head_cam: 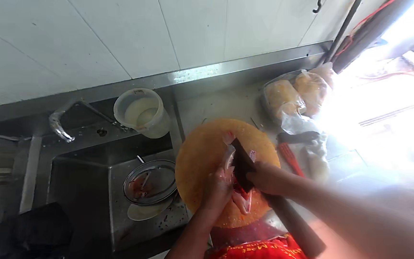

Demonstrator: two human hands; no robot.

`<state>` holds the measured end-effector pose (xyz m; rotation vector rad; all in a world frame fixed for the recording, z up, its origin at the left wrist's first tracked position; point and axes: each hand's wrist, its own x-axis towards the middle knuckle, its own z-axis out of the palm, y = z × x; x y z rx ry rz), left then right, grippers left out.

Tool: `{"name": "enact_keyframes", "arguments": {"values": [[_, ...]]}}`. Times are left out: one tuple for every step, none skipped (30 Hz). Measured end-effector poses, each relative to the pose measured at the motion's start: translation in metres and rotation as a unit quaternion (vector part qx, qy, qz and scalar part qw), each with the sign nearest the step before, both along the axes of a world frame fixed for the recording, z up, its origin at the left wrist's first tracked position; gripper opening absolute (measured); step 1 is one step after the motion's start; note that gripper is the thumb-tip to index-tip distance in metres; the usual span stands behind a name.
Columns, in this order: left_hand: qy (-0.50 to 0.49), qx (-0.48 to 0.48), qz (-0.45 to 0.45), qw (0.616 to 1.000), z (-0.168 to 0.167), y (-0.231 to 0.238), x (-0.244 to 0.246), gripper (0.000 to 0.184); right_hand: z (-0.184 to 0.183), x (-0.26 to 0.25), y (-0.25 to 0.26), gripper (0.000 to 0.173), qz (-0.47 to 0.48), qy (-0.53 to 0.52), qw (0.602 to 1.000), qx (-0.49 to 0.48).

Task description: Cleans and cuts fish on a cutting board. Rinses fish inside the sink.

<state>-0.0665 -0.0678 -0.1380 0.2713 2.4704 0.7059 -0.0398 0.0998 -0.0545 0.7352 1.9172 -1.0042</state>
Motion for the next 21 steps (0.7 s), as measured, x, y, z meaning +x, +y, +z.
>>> {"name": "enact_keyframes", "arguments": {"values": [[-0.002,-0.004,0.005,1.0,-0.001,-0.001,-0.001,0.04,0.004,0.001,0.001,0.024,0.009,-0.009,1.0,-0.01],[-0.011,-0.009,0.007,1.0,-0.001,-0.002,-0.001,0.04,0.002,0.002,0.0,0.023,0.018,-0.012,1.0,-0.011],[-0.012,-0.009,0.004,1.0,-0.001,-0.002,-0.001,0.039,-0.003,0.002,-0.001,0.023,0.02,-0.005,1.0,-0.005],[-0.006,-0.006,-0.001,1.0,-0.001,-0.001,0.0,0.037,-0.011,0.0,-0.003,0.022,0.019,0.011,1.0,0.005],[0.007,0.004,-0.005,1.0,-0.002,-0.001,0.0,0.035,-0.016,-0.004,-0.006,0.022,0.024,0.022,0.999,0.018],[0.012,0.008,-0.007,1.0,-0.002,-0.002,0.0,0.033,-0.019,-0.007,-0.009,0.021,0.026,0.028,0.999,0.029],[0.011,0.0,-0.007,1.0,0.0,-0.001,0.0,0.034,-0.018,-0.007,-0.011,0.021,0.025,0.023,0.999,0.03],[0.01,-0.01,-0.005,1.0,0.002,0.001,0.001,0.035,-0.016,-0.004,-0.01,0.021,0.022,0.018,0.999,0.024],[0.01,-0.018,-0.003,1.0,0.003,0.003,0.002,0.037,-0.009,0.002,-0.008,0.022,0.024,0.011,1.0,0.013],[0.008,-0.021,0.002,1.0,0.003,0.004,0.0,0.039,0.001,0.007,-0.006,0.023,0.034,-0.001,0.999,0.002],[0.004,-0.018,0.008,1.0,0.004,0.004,-0.002,0.041,0.011,0.009,-0.004,0.024,0.05,-0.018,0.999,-0.01],[-0.003,-0.015,0.014,1.0,0.003,0.003,-0.003,0.041,0.016,0.01,-0.004,0.024,0.064,-0.034,0.997,-0.016],[-0.003,-0.008,0.015,1.0,-0.001,0.003,-0.001,0.04,0.014,0.009,-0.005,0.023,0.069,-0.039,0.997,-0.012],[0.006,-0.003,0.012,1.0,-0.006,0.004,0.001,0.039,0.009,0.007,-0.006,0.023,0.072,-0.034,0.997,-0.001],[0.024,0.0,0.01,1.0,-0.011,0.006,0.003,0.039,0.004,0.003,-0.006,0.021,0.076,-0.028,0.997,0.013],[0.045,0.004,0.014,0.999,-0.014,0.008,0.004,0.037,0.0,0.001,-0.006,0.019,0.079,-0.023,0.996,0.018],[0.053,0.005,0.016,0.998,-0.015,0.01,0.004,0.037,-0.001,0.002,-0.004,0.019,0.078,-0.022,0.997,0.011],[0.05,0.006,0.017,0.999,-0.013,0.012,0.005,0.038,0.001,0.007,0.001,0.02,0.075,-0.026,0.997,-0.002],[0.038,0.009,0.018,0.999,-0.01,0.013,0.005,0.039,0.007,0.014,0.007,0.022,0.077,-0.037,0.996,-0.018],[0.027,0.008,0.024,0.999,-0.008,0.012,0.004,0.04,0.014,0.017,0.012,0.024,0.085,-0.052,0.994,-0.034],[0.014,0.003,0.03,0.999,-0.006,0.009,0.002,0.039,0.017,0.017,0.015,0.025,0.089,-0.065,0.993,-0.048]]}}
